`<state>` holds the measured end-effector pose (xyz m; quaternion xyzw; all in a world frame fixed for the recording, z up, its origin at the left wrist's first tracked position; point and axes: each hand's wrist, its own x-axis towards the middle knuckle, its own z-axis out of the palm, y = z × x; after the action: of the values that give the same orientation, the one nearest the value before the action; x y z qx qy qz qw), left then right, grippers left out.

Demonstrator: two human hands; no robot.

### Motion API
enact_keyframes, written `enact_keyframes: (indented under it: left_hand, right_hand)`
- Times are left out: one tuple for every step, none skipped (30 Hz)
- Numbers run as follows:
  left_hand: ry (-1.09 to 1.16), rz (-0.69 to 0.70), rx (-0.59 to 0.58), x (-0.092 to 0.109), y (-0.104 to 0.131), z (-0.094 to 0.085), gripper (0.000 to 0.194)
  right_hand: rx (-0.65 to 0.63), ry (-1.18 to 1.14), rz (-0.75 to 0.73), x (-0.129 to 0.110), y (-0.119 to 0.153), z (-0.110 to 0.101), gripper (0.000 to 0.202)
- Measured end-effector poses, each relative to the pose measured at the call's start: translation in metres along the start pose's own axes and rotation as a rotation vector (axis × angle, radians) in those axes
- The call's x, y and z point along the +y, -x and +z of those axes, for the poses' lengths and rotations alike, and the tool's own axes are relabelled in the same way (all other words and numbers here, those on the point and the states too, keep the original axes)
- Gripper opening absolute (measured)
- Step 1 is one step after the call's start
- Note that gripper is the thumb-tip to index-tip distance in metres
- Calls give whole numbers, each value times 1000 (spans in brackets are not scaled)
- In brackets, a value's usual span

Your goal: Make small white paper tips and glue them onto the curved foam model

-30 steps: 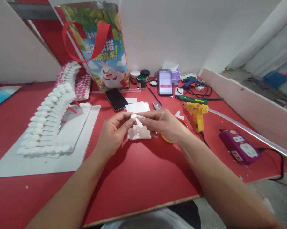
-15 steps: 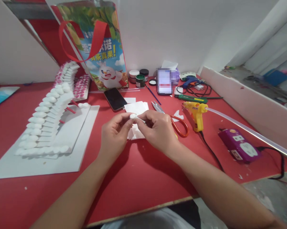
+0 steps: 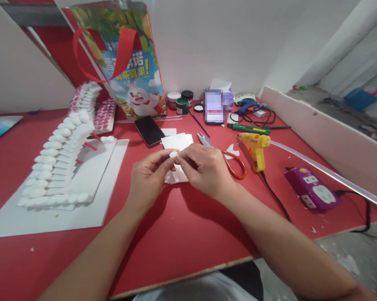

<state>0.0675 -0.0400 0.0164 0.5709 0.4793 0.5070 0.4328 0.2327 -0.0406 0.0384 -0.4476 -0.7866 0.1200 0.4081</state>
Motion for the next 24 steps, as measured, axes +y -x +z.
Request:
enact_keyframes:
  left_hand:
    - [-1,4,2,0,0,0,26]
    - [-4,14,7,0,0,0,26]
    - [-9,27,9,1,0,0,25]
    - [-16,41,5,2,0,0,24]
    - [-27,54,-3,3,0,0,23]
    - [-44,66,-11,4,-1,-1,21]
    - [-67,79,-18,5,-2,-2,20]
    - [-96,94,-24,5,-2,-3,19]
    - [-126,112,-30,5,-3,-4,19]
    - [-154,139,-32,5,-4,-5,18]
    - [-180,170,-36,5,-5,-6,18]
    - [-201,205,-43,5,-6,-7,18]
    - [-219,240,-51,5,-6,-8,18]
    - [-236,272,-57,5,-7,-8,18]
    - [-251,301,-60,5,-7,-9,18]
    - [-265,324,-62,5,-7,-9,18]
    - [-276,342,-67,6,-7,-9,18]
    - [-284,358,-71,6,-7,-9,17]
    - [-288,371,-77,6,-7,-9,17]
    - [-291,382,-86,6,-7,-9,17]
    - [-292,390,-95,7,-7,-9,18]
    - [-292,394,-103,7,-7,-9,18]
    - [-291,396,-108,7,-7,-9,18]
    - [-289,394,-110,7,-7,-9,18]
  right_hand:
    - [-12,25,5,-1,0,0,23]
    - [-21,29,19,-2,0,0,22]
    - [-31,-3,53,-2,-1,0,22]
    - [-53,-81,115,-3,-2,-1,22]
    - [-79,-205,212,-3,-4,-2,25]
    - [-109,-363,342,-2,-7,-4,29]
    - [-144,-540,491,-1,-10,-6,34]
    - [-182,-715,645,1,-13,-8,38]
    - [-224,-869,781,2,-16,-10,40]
    - [-265,-993,885,4,-18,-11,39]
    - [-309,-1086,952,6,-20,-13,37]
    - [-355,-1150,983,7,-21,-13,34]
    - [-389,-1189,992,8,-21,-14,32]
    - [-407,-1212,993,9,-21,-15,31]
    - [-410,-1229,993,9,-20,-15,29]
    - [-403,-1245,998,9,-20,-16,28]
    - [-395,-1262,1009,9,-19,-16,27]
    - [-387,-1280,1025,9,-19,-17,25]
    - [-382,-1300,1040,9,-19,-17,24]
    - [-382,-1320,1050,8,-19,-18,24]
    - [-387,-1338,1051,8,-20,-18,23]
    - [-395,-1354,1047,8,-20,-18,22]
    - [-402,-1367,1038,9,-20,-18,22]
    - [-409,-1374,1027,9,-20,-18,22]
